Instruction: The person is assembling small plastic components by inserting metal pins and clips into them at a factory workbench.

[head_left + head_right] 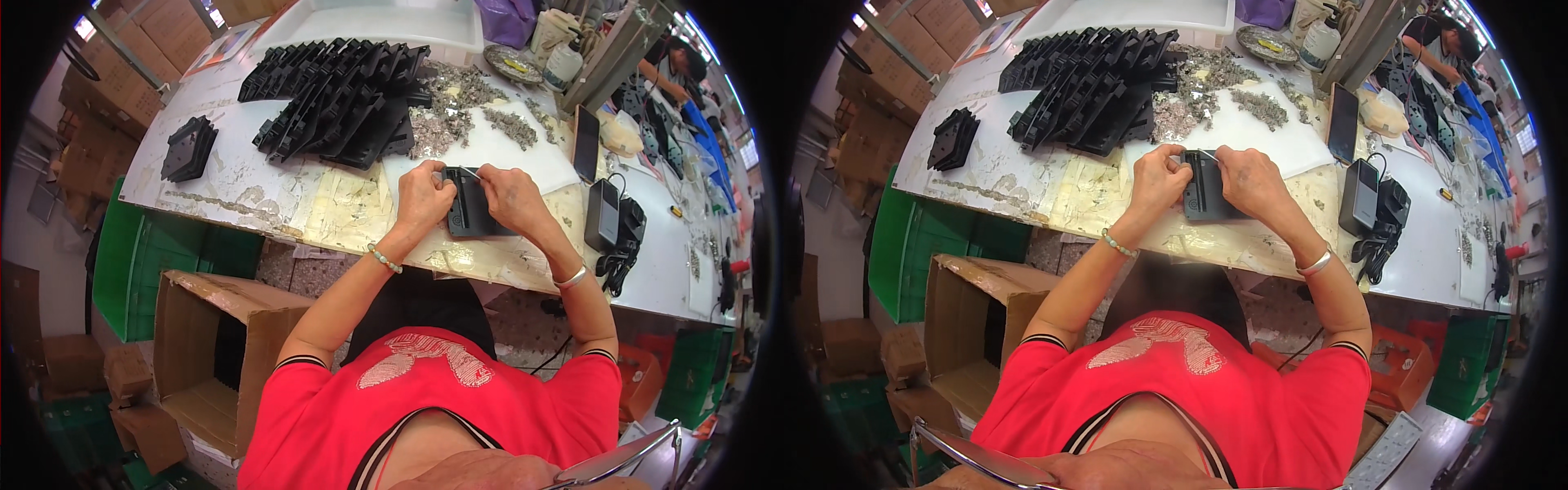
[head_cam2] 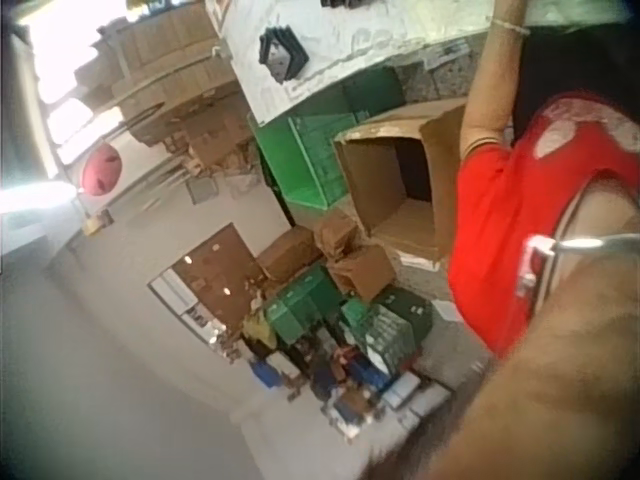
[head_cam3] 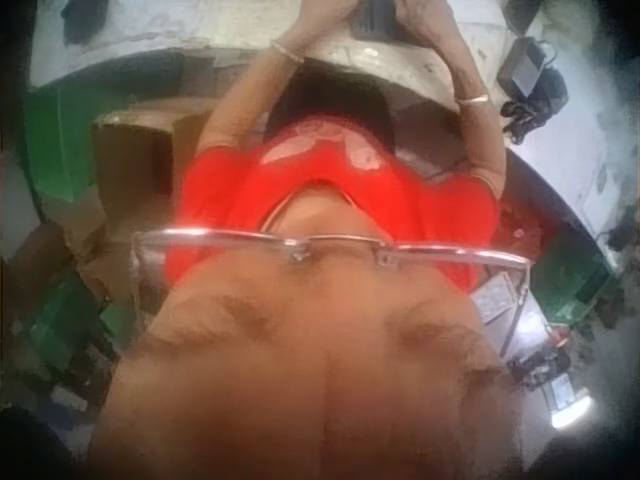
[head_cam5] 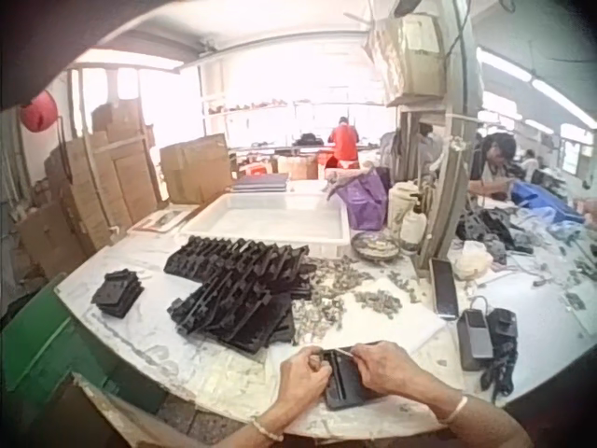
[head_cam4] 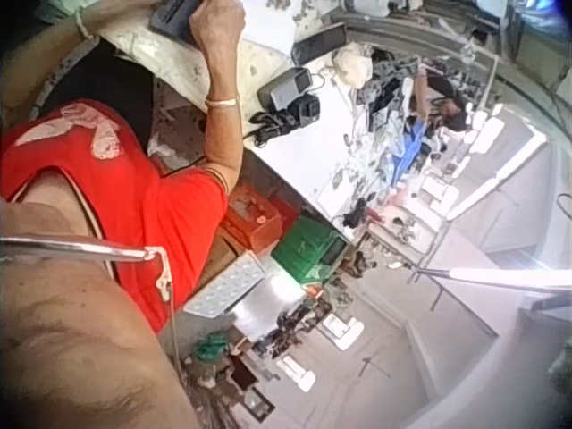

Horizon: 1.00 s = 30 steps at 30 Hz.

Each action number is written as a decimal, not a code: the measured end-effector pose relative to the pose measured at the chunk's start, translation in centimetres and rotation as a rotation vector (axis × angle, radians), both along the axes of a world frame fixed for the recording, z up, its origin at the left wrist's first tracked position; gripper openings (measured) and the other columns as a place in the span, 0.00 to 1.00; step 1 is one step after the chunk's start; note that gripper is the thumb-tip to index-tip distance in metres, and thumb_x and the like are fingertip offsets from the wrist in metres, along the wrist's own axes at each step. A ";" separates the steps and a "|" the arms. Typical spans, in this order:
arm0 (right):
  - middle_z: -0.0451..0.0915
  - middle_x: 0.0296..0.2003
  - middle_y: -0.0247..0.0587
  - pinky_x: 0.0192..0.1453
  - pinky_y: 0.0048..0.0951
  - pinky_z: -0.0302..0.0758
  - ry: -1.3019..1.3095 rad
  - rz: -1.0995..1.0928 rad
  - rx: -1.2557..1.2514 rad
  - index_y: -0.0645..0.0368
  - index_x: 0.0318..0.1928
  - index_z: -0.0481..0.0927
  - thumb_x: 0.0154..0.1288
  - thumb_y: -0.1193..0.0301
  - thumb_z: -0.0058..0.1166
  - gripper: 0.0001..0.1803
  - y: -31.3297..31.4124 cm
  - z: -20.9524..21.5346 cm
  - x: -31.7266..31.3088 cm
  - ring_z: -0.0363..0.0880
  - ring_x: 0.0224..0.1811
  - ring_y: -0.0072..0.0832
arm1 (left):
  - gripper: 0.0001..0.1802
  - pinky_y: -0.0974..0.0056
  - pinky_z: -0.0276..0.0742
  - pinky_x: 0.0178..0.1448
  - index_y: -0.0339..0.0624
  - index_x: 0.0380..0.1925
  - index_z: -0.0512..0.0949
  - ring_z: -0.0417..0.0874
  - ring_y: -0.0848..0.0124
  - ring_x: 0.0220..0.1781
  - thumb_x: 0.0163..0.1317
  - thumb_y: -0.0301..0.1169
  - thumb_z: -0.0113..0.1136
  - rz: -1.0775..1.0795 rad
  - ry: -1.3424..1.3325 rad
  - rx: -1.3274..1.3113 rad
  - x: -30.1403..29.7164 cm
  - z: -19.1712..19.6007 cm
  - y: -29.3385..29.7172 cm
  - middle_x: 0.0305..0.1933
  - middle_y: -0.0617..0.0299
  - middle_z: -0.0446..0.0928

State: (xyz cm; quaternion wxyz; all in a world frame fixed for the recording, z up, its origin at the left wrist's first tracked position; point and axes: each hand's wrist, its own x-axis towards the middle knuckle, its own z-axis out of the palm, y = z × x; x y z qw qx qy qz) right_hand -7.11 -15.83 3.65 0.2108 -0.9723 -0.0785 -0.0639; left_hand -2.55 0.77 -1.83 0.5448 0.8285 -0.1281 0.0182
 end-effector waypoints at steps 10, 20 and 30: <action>0.78 0.21 0.58 0.33 0.50 0.75 0.022 0.019 -0.275 0.62 0.38 0.76 0.66 0.73 0.50 0.05 1.0 0.7 0.2 0.80 0.28 0.56 | 0.17 0.58 0.79 0.37 0.26 0.40 0.81 0.83 0.58 0.25 0.50 0.25 0.60 0.017 0.023 -0.060 0.1 -0.4 -0.1 0.21 0.49 0.80; 0.78 0.23 0.60 0.34 0.51 0.74 0.110 0.050 -0.193 0.65 0.38 0.74 0.68 0.73 0.49 0.07 0.7 0.0 0.8 0.80 0.30 0.58 | 0.18 0.65 0.73 0.14 0.24 0.47 0.74 0.79 0.69 0.12 0.55 0.20 0.57 -0.078 0.131 -0.132 0.6 -1.1 0.0 0.18 0.56 0.78; 0.80 0.25 0.61 0.38 0.53 0.78 0.141 -0.008 -0.192 0.66 0.37 0.74 0.62 0.75 0.47 0.07 1.8 -0.2 0.8 0.81 0.32 0.59 | 0.20 0.59 0.78 0.33 0.27 0.45 0.77 0.81 0.62 0.22 0.50 0.24 0.61 -0.040 -0.081 -0.033 -0.1 -1.1 0.0 0.19 0.54 0.77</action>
